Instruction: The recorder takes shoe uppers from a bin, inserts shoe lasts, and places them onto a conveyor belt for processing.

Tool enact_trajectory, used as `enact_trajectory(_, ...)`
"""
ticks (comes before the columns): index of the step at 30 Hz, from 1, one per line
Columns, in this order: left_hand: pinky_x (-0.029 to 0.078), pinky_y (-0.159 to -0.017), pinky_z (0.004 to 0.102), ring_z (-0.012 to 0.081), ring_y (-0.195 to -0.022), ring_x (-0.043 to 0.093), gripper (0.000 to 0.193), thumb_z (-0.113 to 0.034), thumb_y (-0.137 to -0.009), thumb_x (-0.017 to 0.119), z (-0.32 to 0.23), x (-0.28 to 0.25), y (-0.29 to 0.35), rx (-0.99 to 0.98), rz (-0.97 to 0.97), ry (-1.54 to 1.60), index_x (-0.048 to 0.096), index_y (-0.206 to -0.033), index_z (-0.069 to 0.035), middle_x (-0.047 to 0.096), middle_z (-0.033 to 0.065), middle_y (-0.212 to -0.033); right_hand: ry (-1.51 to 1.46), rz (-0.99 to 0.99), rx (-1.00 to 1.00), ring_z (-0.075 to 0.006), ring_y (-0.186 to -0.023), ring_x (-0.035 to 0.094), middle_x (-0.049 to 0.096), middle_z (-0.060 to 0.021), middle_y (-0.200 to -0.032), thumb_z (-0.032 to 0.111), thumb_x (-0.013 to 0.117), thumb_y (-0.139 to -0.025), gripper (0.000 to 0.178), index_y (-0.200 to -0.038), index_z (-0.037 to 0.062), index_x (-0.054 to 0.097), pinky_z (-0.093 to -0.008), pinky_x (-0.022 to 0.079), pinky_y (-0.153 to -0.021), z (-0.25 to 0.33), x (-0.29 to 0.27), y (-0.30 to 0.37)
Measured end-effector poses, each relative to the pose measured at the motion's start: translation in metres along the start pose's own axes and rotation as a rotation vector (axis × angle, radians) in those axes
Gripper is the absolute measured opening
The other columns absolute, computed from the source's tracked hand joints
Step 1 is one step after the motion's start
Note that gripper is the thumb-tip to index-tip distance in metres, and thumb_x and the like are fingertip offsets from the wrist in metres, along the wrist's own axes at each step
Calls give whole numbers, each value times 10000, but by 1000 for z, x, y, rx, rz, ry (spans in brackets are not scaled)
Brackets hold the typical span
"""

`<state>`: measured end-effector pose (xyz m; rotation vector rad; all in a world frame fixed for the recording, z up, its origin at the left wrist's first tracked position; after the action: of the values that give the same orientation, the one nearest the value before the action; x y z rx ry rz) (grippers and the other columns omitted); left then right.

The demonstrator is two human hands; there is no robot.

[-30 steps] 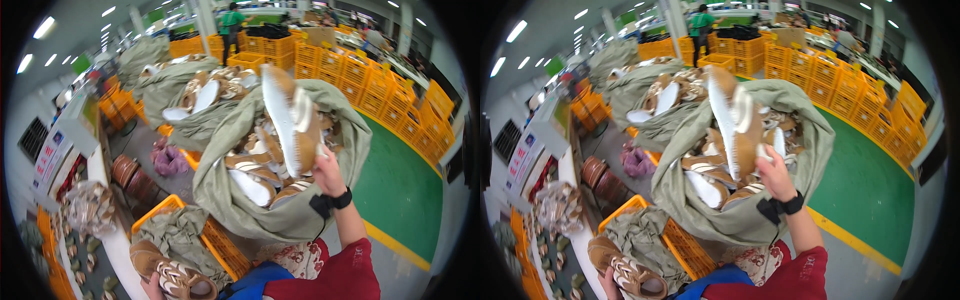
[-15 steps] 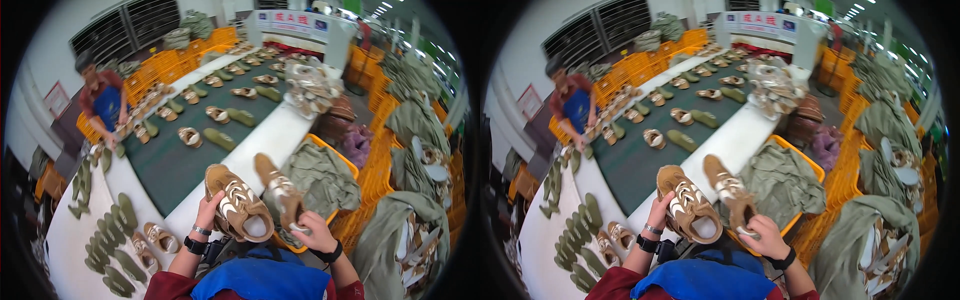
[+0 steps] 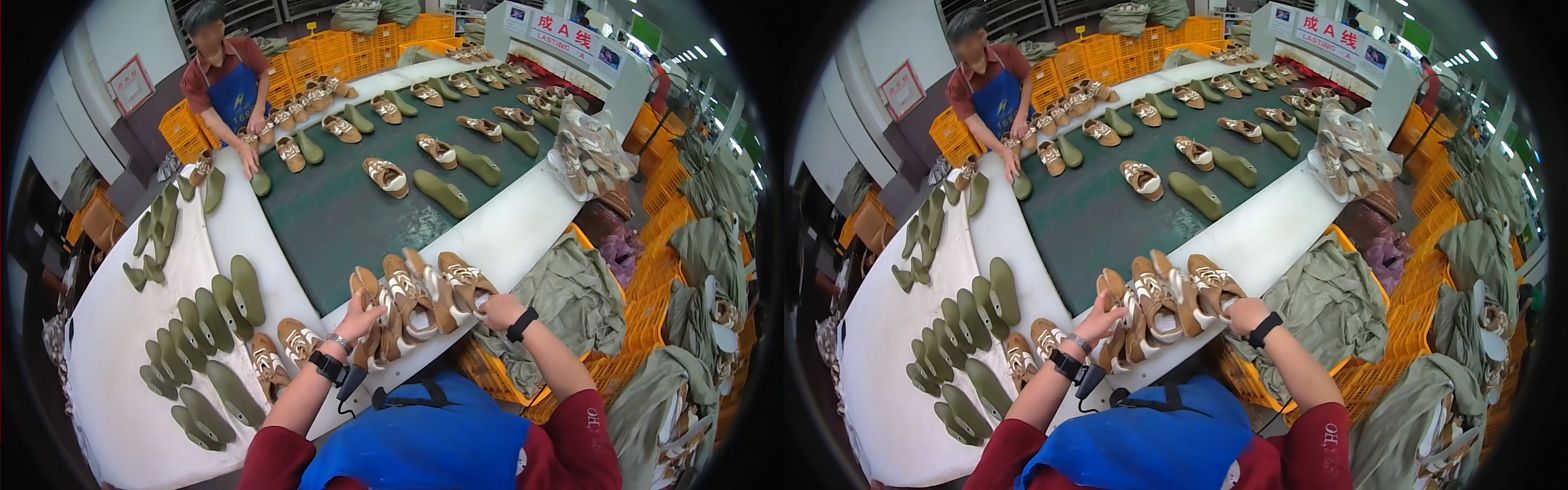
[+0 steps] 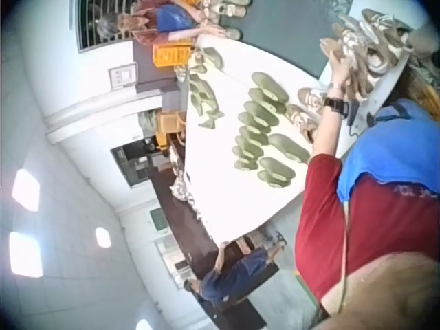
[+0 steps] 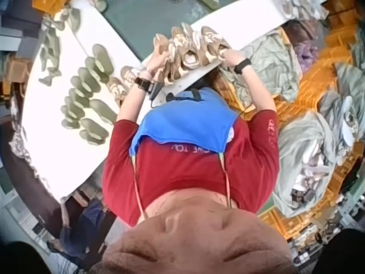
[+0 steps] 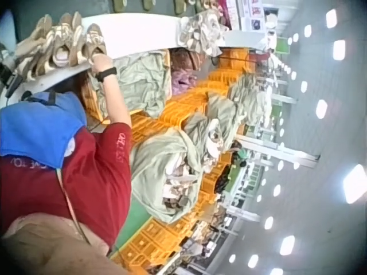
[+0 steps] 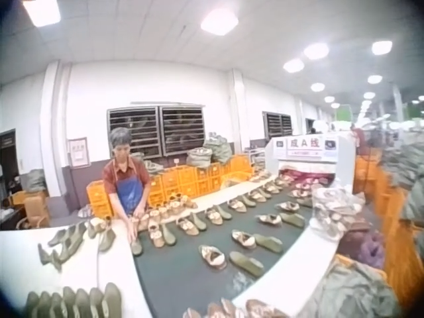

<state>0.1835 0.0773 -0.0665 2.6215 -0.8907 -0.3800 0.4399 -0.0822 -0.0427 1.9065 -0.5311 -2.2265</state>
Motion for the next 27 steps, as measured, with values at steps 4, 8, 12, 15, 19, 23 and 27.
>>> enact_trajectory(4, 465, -737, 292, 217, -1038, 508, 859, -332, -752, 677, 10, -12, 10, -42, -73, -81, 175, -1392, -58, 474, 177, -1205, 42, 80, -39, -303, -827, 618, 644, -126, -849, 276, 611, -704, 254, -904, 125, 653, -401, 493, -720, -21, -3, -6)
enact_trajectory(8, 445, -871, 336, 250, -1144, 486, 729, -327, -765, 666, 12, -55, 45, -8, -214, -132, 313, -1351, -75, 501, 193, -1223, 41, 164, -108, -306, -817, 618, 647, -122, -839, 353, 640, -690, 326, -945, 149, 649, -394, 491, -717, -31, -16, -18)
enact_trajectory(12, 470, -847, 323, 225, -1045, 553, 433, -187, -809, 628, 12, -114, 104, 155, -528, -96, 510, -1194, -27, 576, 130, -1140, -102, 24, -316, -309, -740, 625, 638, -152, -764, 299, 599, -740, 310, -964, 90, 646, -378, 494, -668, 0, -87, -52)
enact_trajectory(15, 474, -837, 316, 216, -982, 590, 391, -186, -803, 632, 34, -148, 154, 90, -786, -111, 543, -1144, -18, 608, 124, -1083, -296, -154, -479, -312, -707, 618, 635, -167, -783, 175, 570, -766, 197, -906, 61, 651, -376, 494, -642, 60, -164, -80)
enact_trajectory(19, 478, -803, 339, 277, -929, 606, 363, -191, -749, 659, 69, -180, 222, -94, -1081, -227, 591, -1054, -7, 619, 170, -1010, -561, -204, -823, -209, -601, 596, 618, -133, -715, 86, 559, -795, 150, -906, 11, 627, -295, 459, -568, 189, -230, -122)
enact_trajectory(23, 449, -854, 379, 317, -956, 577, 357, -179, -737, 653, 93, -210, 273, -99, -1269, -479, 590, -1045, -10, 613, 172, -1000, -395, -78, -1082, -295, -814, 625, 646, -149, -862, 83, 473, -788, 234, -942, 65, 648, -375, 489, -744, 345, -207, -173)
enact_trajectory(27, 360, -951, 428, 392, -1104, 438, 488, -149, -707, 665, 124, -237, 299, -193, -1301, -729, 505, -1144, -2, 505, 240, -1146, -214, 134, -978, -334, -1001, 565, 591, -179, -1102, 226, 515, -803, 392, -1158, 65, 558, -386, 434, -887, 477, -111, -234)
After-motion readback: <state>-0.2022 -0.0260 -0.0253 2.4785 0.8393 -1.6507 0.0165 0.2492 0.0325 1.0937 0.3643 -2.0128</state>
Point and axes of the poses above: each hand's wrist, its own y-axis away from the middle knuckle, its own x-axis out of the palm, z = x × y, the point moved 8 cm from there along -y, towards the middle knuckle
